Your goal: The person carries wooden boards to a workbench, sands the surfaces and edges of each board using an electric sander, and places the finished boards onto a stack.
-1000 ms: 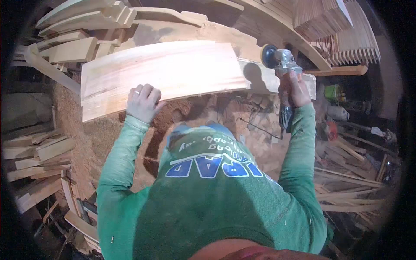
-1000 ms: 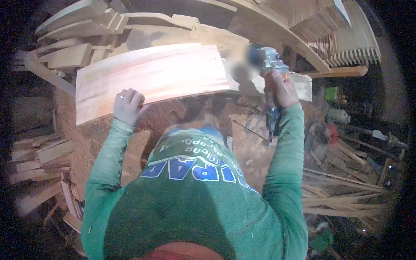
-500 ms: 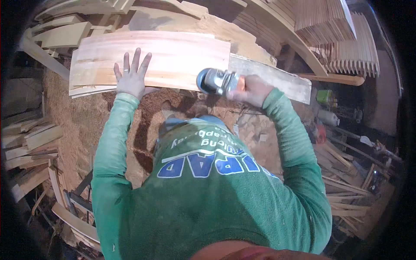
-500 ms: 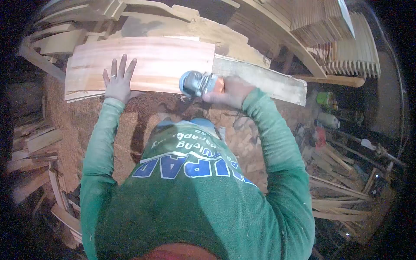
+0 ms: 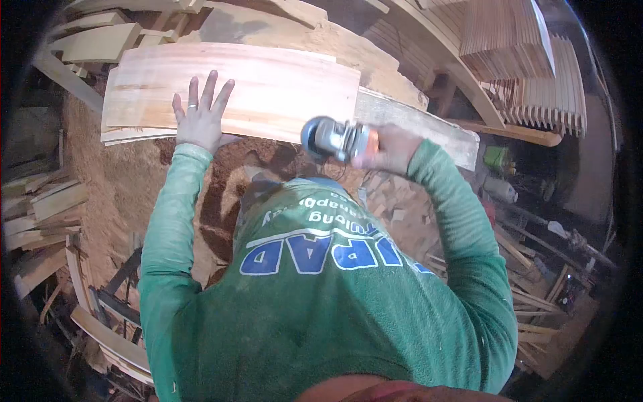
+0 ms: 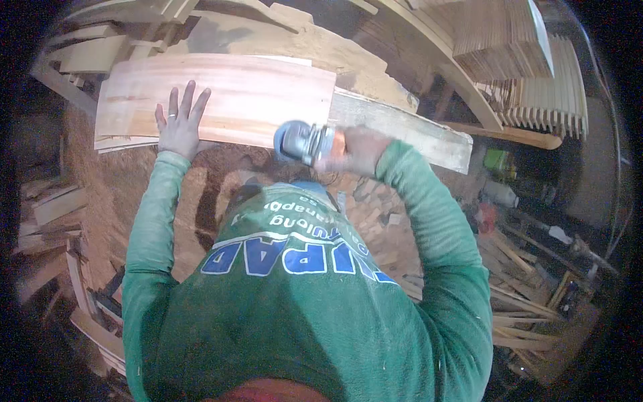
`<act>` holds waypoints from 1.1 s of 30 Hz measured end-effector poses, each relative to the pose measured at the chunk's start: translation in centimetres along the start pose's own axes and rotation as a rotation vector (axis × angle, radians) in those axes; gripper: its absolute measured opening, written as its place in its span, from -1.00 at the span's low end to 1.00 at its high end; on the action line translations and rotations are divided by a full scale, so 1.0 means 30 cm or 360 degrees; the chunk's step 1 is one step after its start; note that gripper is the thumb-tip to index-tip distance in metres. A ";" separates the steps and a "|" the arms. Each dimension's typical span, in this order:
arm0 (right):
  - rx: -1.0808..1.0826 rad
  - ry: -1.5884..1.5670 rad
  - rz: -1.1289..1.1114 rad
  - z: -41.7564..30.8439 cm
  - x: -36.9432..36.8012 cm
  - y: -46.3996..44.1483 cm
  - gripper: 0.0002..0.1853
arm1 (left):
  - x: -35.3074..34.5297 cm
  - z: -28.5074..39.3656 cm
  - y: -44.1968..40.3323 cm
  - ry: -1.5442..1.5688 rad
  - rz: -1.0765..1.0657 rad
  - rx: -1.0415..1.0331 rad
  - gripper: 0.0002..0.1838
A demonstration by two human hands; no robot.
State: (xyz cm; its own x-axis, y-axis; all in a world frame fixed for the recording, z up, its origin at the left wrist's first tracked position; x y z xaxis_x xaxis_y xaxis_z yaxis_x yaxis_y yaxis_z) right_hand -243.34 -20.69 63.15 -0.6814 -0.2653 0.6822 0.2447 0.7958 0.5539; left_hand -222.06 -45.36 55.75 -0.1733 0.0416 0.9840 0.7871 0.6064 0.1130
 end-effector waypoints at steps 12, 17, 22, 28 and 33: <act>-0.0416 -0.0289 0.0335 0.191 0.182 -0.225 -0.32 | 0.014 0.000 -0.001 -0.0045 -0.0009 -0.0012 0.44; 0.0026 -0.0155 -0.0063 -0.031 -0.008 -0.018 -0.22 | 0.015 0.005 0.001 -0.0037 -0.0050 -0.0006 0.44; -0.0211 -0.0373 0.0268 0.145 0.150 -0.168 -0.11 | 0.003 0.005 -0.002 0.0000 0.0021 -0.0012 0.44; -0.0313 -0.0450 0.0378 0.178 0.194 -0.196 -0.26 | -0.016 -0.005 0.001 -0.0027 0.0095 -0.0039 0.46; -0.0172 -0.0302 -0.0070 0.028 -0.016 0.025 -0.16 | 0.007 -0.007 0.008 0.0058 0.0018 0.0006 0.47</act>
State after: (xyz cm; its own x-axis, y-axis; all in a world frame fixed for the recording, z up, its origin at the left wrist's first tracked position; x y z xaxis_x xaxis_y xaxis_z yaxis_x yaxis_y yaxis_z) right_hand -243.43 -19.51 62.84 -0.8079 -0.1831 0.5602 0.2778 0.7200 0.6360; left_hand -221.79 -45.36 56.01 -0.1427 0.0194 0.9896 0.7867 0.6089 0.1015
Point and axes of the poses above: each hand's wrist, its own y-axis away from the middle knuckle, its own x-axis out of the back of the hand, z = x × y, the point moved 10 cm from there along -y, towards the middle knuckle, and after that the axes turned 12 degrees about z, right-handed, at the moved point
